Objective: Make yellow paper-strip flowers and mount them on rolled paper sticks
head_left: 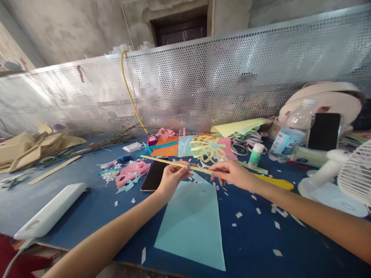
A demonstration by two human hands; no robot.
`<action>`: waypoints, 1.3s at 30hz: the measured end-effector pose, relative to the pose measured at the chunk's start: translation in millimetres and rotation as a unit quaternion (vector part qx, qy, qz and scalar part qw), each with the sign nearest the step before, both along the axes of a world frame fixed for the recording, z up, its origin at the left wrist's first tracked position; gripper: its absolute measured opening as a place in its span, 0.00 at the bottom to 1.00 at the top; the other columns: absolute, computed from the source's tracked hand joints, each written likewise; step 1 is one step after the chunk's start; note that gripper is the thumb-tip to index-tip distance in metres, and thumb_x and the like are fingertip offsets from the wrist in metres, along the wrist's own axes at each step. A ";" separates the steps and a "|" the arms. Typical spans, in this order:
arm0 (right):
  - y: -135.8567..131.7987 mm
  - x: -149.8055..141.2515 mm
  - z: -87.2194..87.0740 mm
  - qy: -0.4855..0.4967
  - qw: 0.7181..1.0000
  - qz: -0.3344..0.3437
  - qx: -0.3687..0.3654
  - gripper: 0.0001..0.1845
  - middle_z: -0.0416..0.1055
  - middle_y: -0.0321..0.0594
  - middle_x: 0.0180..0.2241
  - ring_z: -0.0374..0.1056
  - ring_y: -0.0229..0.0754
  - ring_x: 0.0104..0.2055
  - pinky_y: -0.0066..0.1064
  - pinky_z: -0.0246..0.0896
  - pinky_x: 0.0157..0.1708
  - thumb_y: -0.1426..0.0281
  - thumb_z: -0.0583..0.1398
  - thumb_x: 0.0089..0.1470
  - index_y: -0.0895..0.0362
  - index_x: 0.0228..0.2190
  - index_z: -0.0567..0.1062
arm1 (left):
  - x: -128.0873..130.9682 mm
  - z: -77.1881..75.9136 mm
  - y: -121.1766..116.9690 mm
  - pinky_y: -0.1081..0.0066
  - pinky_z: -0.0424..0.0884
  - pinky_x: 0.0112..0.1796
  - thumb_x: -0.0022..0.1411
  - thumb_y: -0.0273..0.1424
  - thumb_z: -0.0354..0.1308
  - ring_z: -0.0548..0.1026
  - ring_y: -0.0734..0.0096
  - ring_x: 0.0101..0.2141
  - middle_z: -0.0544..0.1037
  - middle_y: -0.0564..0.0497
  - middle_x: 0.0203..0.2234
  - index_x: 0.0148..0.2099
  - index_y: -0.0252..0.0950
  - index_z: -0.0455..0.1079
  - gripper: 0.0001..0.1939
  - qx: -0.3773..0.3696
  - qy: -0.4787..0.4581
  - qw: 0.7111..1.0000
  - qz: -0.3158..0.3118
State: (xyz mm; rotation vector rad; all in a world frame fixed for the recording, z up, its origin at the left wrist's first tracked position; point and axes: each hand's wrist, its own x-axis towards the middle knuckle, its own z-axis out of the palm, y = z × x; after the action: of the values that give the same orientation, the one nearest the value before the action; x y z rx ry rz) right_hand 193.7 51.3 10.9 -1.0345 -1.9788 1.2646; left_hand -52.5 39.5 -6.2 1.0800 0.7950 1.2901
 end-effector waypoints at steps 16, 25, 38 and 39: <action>-0.3 -1.1 -3.6 0.040 0.997 0.026 -0.059 0.18 0.76 0.40 0.41 0.74 0.41 0.36 0.34 0.69 0.39 0.59 0.61 0.58 0.54 0.47 0.74 | 0.5 1.0 -0.6 0.74 0.77 0.35 0.48 0.35 0.74 0.75 0.74 0.32 0.77 0.51 0.31 0.36 0.32 0.75 0.16 -0.013 -0.019 1.000 0.017; -9.1 -5.5 -1.1 0.051 0.997 0.019 -0.055 0.17 0.69 0.33 0.29 0.66 0.38 0.33 0.28 0.57 0.33 0.55 0.65 0.53 0.56 0.30 0.70 | 4.5 -3.8 -4.4 0.77 0.69 0.28 0.51 0.37 0.73 0.70 0.80 0.23 0.76 0.52 0.25 0.36 0.29 0.75 0.17 -0.041 -0.033 0.997 -0.060; -5.4 4.9 19.1 0.219 0.963 -0.127 -0.087 0.19 0.76 0.39 0.40 0.72 0.45 0.42 0.31 0.65 0.39 0.55 0.66 0.52 0.53 0.41 0.72 | 4.0 4.0 -14.1 0.70 0.74 0.36 0.51 0.34 0.73 0.79 0.66 0.37 0.81 0.45 0.40 0.47 0.35 0.75 0.21 -0.159 -0.110 0.975 -0.107; -4.1 6.9 22.1 0.231 0.960 -0.137 -0.085 0.20 0.76 0.40 0.41 0.73 0.46 0.42 0.33 0.66 0.40 0.55 0.66 0.53 0.52 0.43 0.71 | 3.0 4.3 -14.5 0.70 0.75 0.38 0.51 0.34 0.73 0.79 0.64 0.38 0.81 0.44 0.40 0.47 0.35 0.75 0.22 -0.166 -0.111 0.974 -0.108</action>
State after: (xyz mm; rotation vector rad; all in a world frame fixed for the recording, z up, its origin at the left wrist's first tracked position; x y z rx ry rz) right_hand 200.5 47.3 33.0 -0.9464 -1.3478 1.3860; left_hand -49.6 24.9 -1.9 0.7184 0.6749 1.0280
